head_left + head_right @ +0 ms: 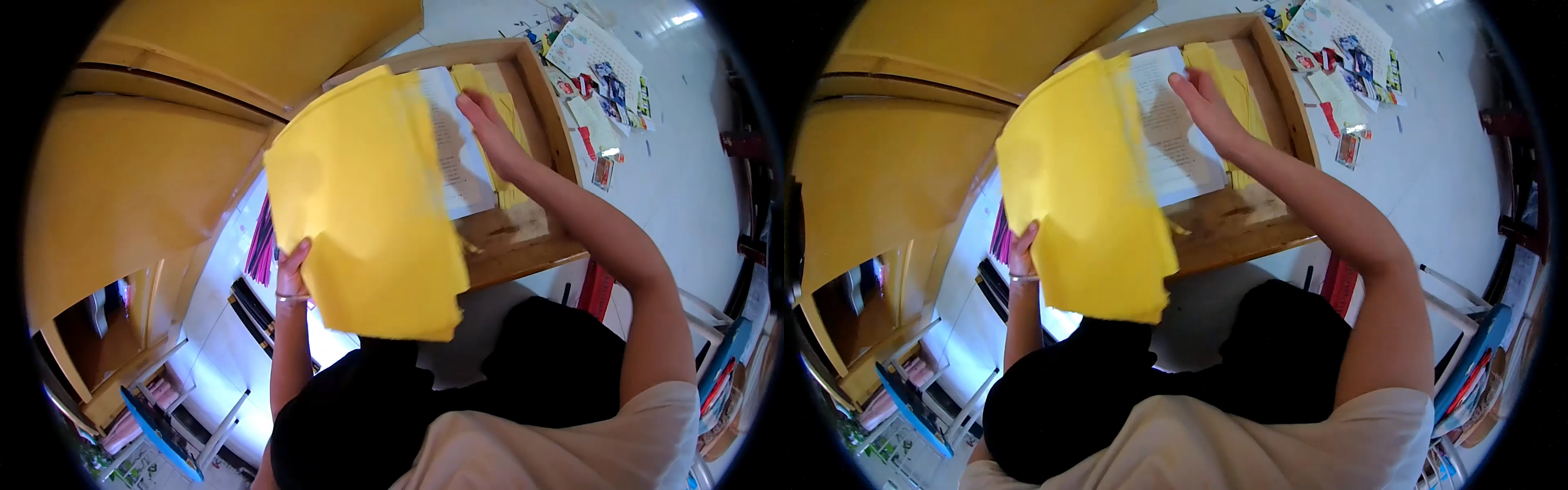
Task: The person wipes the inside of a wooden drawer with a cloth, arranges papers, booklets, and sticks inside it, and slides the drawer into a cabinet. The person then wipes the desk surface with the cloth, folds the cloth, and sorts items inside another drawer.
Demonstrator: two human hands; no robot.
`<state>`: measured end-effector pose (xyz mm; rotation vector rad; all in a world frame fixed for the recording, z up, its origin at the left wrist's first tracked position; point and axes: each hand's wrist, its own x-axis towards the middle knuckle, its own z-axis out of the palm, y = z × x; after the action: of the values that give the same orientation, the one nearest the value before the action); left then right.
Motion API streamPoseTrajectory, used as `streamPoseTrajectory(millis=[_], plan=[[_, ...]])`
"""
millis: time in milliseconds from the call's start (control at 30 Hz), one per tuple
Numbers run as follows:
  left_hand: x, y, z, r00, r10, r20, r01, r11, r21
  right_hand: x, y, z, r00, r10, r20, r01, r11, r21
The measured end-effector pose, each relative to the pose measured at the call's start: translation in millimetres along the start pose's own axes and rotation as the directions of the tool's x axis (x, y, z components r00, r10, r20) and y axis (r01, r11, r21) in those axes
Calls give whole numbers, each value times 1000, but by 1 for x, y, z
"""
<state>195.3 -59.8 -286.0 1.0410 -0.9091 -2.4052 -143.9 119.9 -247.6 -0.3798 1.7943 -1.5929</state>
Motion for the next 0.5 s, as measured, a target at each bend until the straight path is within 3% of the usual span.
streamPoseTrajectory(millis=[33, 67, 100, 133, 200, 267, 333, 367, 400, 433, 500], plan=[[9, -1, 19, 1000, 1, 5, -1, 1000, -4, -13, -7, -5, 961, 195, 195, -229, 959, 168], [18, -4, 39, 999, -17, 48, 16, 1000, 16, -29, -12, -10, 852, 338, 400, -465, 840, 280], [29, -8, 59, 994, -35, 99, 32, 999, 36, -47, -13, -9, 869, 320, 377, -464, 791, 399], [40, -13, 77, 992, -41, 120, 37, 999, 29, -56, -18, -18, 878, 318, 357, -451, 799, 398], [56, -24, 108, 977, -110, 185, 87, 988, 132, -70, -27, -43, 888, 370, 272, -395, 918, 40], [73, -40, 142, 950, -109, 291, 45, 975, 217, -48, 0, -86, 903, 385, 190, -401, 914, 56], [91, -49, 175, 918, -196, 344, 81, 944, 320, -36, 9, -120, 991, 118, 63, -99, 964, -246], [97, -54, 193, 883, -273, 382, 75, 885, 460, -28, 15, -134, 992, 114, 55, -97, 964, -249], [102, -57, 208, 845, -351, 404, 53, 806, 590, -20, 22, -148, 1000, 28, 0, -25, 906, -422], [111, -67, 214, 842, -350, 411, 48, 807, 588, -16, 29, -156, 997, -66, -37, 32, 811, -584], [128, -95, 215, 781, -411, 471, 88, 818, 568, -11, 48, -163, 989, -113, -96, 17, 730, -684]])
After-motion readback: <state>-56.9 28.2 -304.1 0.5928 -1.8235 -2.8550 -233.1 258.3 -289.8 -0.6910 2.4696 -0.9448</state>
